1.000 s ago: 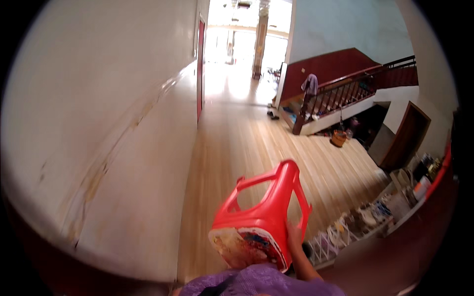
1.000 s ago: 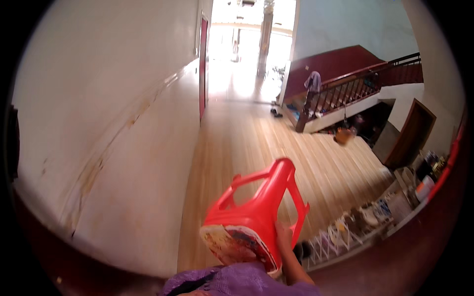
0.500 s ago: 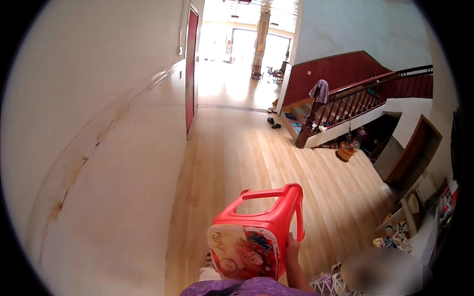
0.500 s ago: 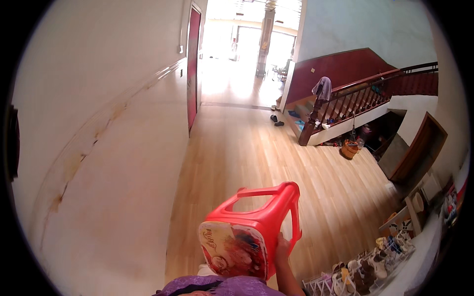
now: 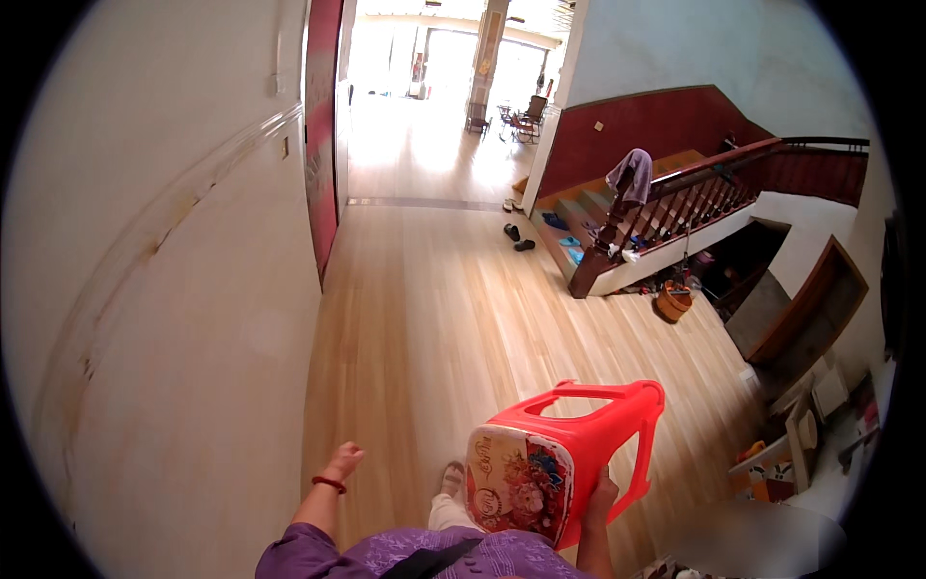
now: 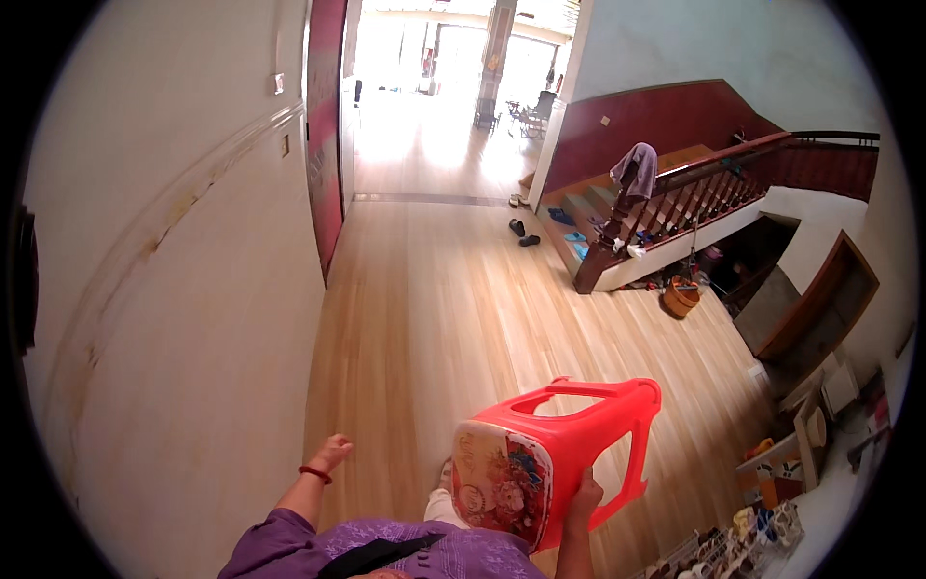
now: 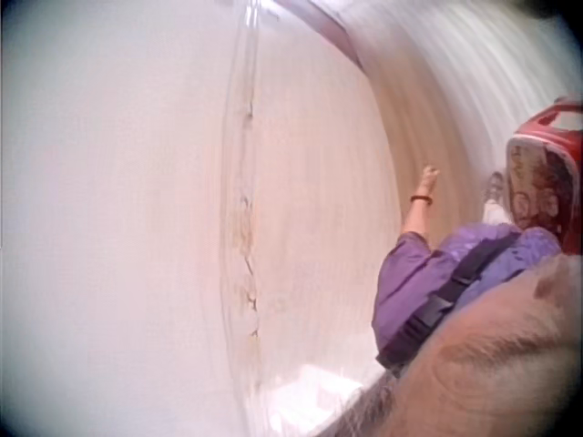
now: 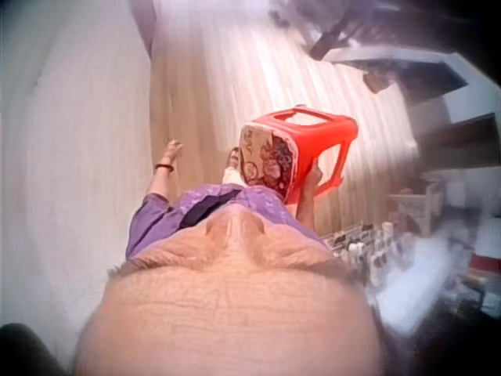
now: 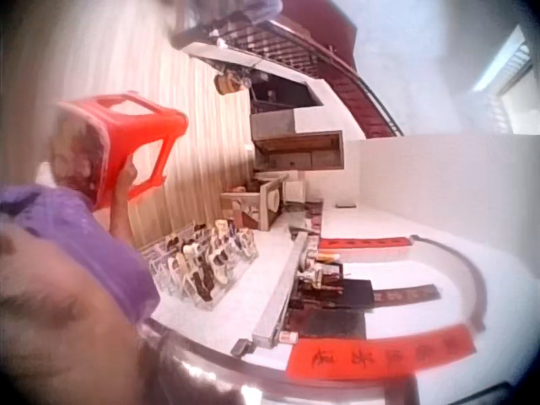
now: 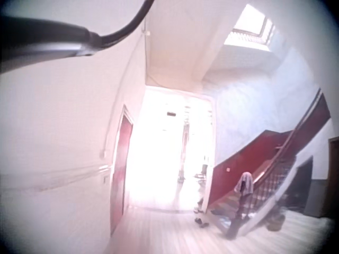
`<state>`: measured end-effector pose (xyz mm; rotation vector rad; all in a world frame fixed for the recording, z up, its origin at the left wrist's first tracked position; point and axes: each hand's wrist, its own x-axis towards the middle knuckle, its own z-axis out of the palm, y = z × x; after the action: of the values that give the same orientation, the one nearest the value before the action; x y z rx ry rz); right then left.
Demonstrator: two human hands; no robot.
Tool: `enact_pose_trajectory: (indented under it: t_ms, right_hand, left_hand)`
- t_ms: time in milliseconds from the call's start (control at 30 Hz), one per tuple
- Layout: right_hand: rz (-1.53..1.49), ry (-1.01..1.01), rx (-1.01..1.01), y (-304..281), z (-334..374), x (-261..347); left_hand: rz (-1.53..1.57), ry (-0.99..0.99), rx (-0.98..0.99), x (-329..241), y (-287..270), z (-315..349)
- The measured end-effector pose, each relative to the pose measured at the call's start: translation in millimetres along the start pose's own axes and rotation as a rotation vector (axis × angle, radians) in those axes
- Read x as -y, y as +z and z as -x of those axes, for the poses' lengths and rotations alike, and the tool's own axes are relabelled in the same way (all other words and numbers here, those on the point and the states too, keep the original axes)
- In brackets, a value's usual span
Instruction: The person washes a strainer and a plastic bag in the kitchen sink, then dries their hands with a towel. They move a red plastic stool from the kitchen to another room, fill a cup with water from a kettle, and finally transfer a yellow crumbly substance from a large plastic bag into a bucket.
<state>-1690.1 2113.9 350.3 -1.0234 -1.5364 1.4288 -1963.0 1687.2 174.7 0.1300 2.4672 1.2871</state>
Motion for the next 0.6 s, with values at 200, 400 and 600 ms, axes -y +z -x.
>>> enact_pose_trajectory:
  t_ms: [200,400,600]
  right_hand:
    - [-0.076,0.058,0.048,145.7,-137.2,19.7]
    - [-0.169,0.129,0.132,283.1,-275.0,16.7]
    - [-0.447,0.242,0.232,442.5,-375.2,42.6]
  left_hand:
    - [-0.262,-0.040,0.181,-12.1,22.1,-130.0]
    - [-0.298,-0.618,0.289,82.2,-10.4,-127.7]
    - [-0.818,-0.447,0.637,89.7,-36.1,-160.1]
